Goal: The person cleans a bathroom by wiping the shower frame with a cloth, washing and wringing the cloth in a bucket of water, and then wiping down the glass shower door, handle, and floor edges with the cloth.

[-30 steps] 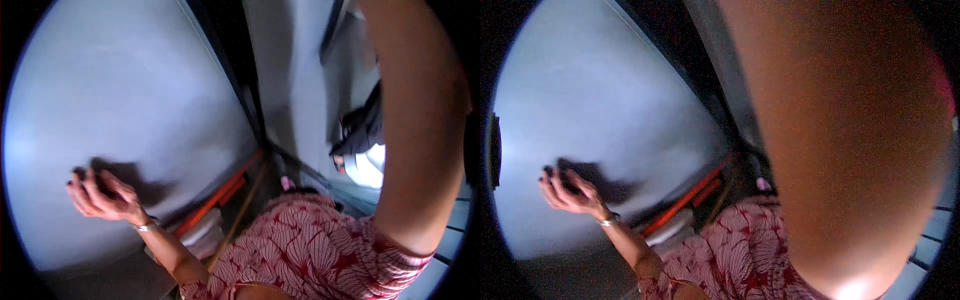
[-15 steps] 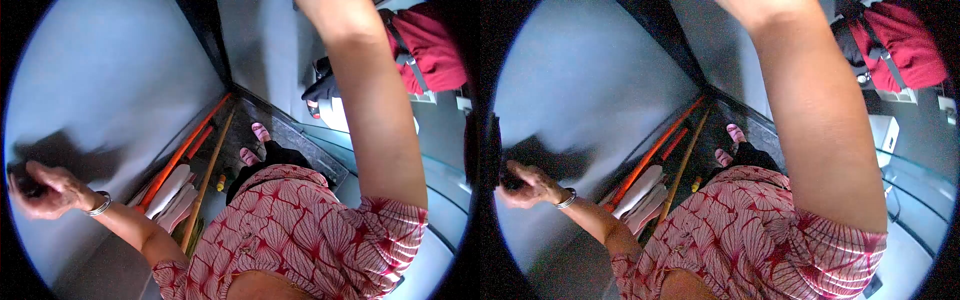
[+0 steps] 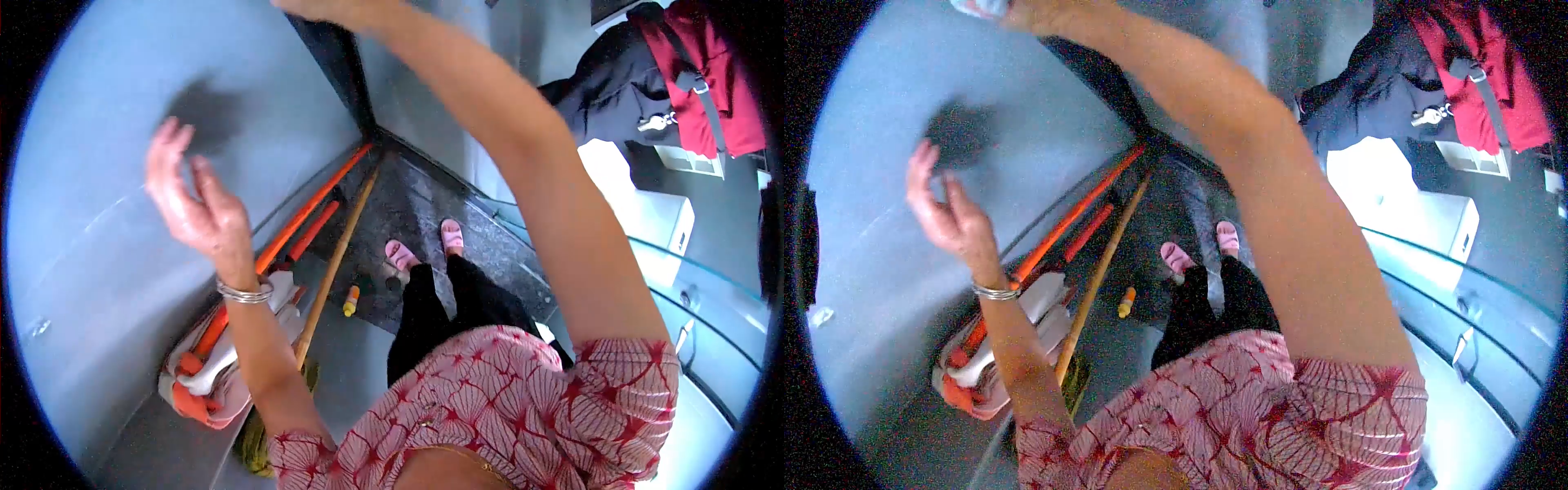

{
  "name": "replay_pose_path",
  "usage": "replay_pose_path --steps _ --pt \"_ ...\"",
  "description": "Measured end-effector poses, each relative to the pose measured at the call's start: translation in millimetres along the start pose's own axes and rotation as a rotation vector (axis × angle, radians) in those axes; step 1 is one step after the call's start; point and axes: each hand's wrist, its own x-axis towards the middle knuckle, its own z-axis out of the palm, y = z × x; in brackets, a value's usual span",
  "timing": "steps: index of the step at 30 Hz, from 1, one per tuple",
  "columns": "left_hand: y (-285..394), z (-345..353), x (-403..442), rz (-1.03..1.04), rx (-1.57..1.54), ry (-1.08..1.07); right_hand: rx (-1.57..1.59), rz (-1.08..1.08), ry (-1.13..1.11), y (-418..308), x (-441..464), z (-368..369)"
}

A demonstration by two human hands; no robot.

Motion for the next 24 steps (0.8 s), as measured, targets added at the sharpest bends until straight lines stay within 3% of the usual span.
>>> replay_pose_path --steps 6,8,13,18,24 --pt "-40.3 37.2 -73.2 -0.093 -0.023 -0.116 -0.062 -0.118 0.023 -26.8 -41.5 46.4" --pt "-51.8 47.6 -115.8 -0.210 -0.029 -0.156 -0.058 -0.142 0.018 -35.5 -76.6 67.5" --pt "-87.0 72.9 -151.2 -0.214 -0.044 -0.101 -0.038 -0.157 -0.083 -38.5 -159.8 121.0" --pt "-122.5 106.1 -144.2 0.099 0.032 0.073 0.067 -0.184 -0.151 -36.2 -208.0 159.2" --pt "-131.8 137.8 -123.1 0.414 0.212 0.249 0.354 -0.024 -0.086 -28.2 -238.2 171.1"
